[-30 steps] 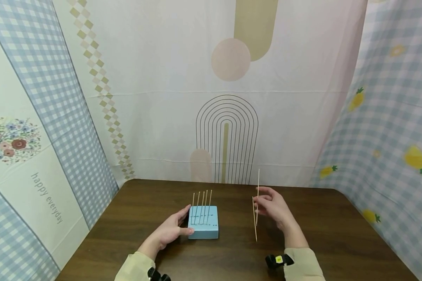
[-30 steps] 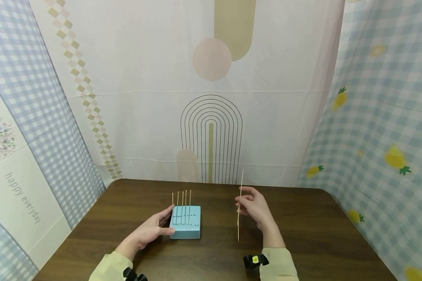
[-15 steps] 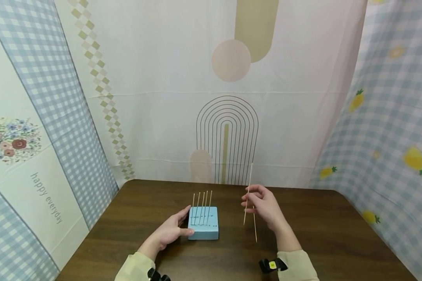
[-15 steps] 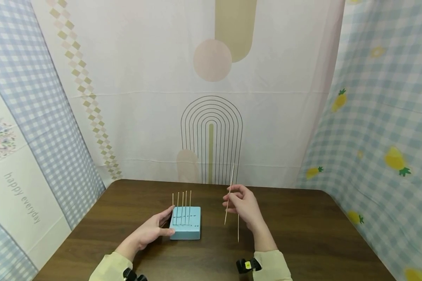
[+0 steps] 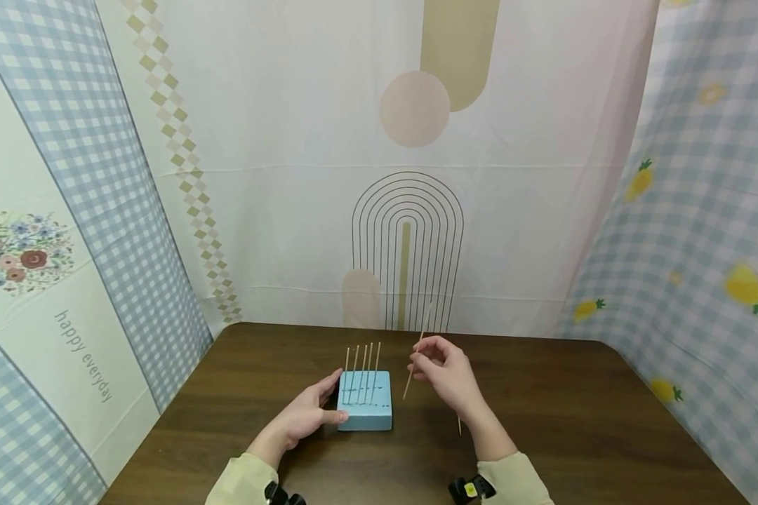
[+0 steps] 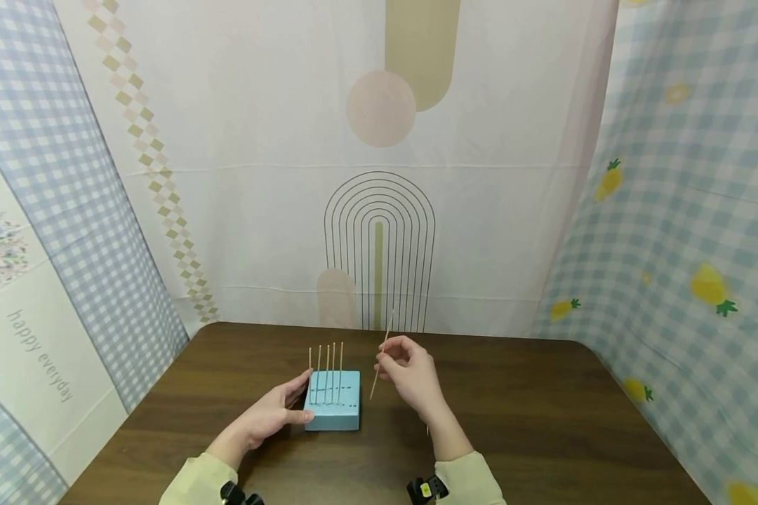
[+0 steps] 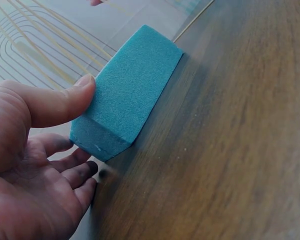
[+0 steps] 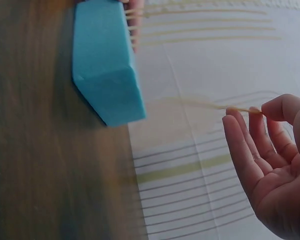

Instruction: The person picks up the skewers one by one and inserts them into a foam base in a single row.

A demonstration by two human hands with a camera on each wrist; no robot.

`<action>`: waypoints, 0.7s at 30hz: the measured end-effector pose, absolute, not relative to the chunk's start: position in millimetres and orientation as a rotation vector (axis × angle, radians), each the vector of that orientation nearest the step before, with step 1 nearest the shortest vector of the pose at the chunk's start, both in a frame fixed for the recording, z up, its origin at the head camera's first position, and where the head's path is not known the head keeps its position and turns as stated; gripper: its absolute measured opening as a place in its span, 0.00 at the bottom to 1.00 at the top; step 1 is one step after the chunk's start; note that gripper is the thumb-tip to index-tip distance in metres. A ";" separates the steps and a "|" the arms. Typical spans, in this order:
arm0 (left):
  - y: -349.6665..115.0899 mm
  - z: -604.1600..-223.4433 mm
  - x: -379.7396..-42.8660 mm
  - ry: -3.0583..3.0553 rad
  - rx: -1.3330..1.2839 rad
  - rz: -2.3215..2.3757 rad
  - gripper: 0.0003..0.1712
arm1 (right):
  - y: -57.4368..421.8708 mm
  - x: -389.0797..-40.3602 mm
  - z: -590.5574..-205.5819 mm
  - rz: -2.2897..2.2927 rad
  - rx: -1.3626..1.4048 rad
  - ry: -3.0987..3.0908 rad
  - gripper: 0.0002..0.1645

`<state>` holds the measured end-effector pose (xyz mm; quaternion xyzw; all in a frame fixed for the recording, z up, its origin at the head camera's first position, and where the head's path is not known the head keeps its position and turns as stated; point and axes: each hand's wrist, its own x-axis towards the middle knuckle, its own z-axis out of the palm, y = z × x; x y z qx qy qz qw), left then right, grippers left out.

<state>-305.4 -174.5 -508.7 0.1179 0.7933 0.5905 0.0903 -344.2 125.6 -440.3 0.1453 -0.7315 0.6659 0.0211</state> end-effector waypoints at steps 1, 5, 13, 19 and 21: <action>-174.4 -508.8 -305.6 2.358 0.351 1.755 0.55 | 123.5 -343.6 -441.2 2.058 0.466 -2.267 0.08; -174.8 -509.6 -305.9 2.357 0.345 1.752 0.56 | 116.2 -341.5 -443.8 2.052 0.528 -2.264 0.11; -175.9 -509.6 -305.7 2.373 0.351 1.742 0.56 | 103.8 -334.7 -444.4 2.027 0.626 -2.252 0.11; -175.7 -509.3 -306.0 2.354 0.355 1.751 0.56 | 99.4 -331.6 -447.3 1.882 0.692 -2.282 0.09; -175.3 -508.6 -305.6 2.348 0.354 1.754 0.56 | 98.6 -330.8 -448.1 1.849 0.708 -2.291 0.08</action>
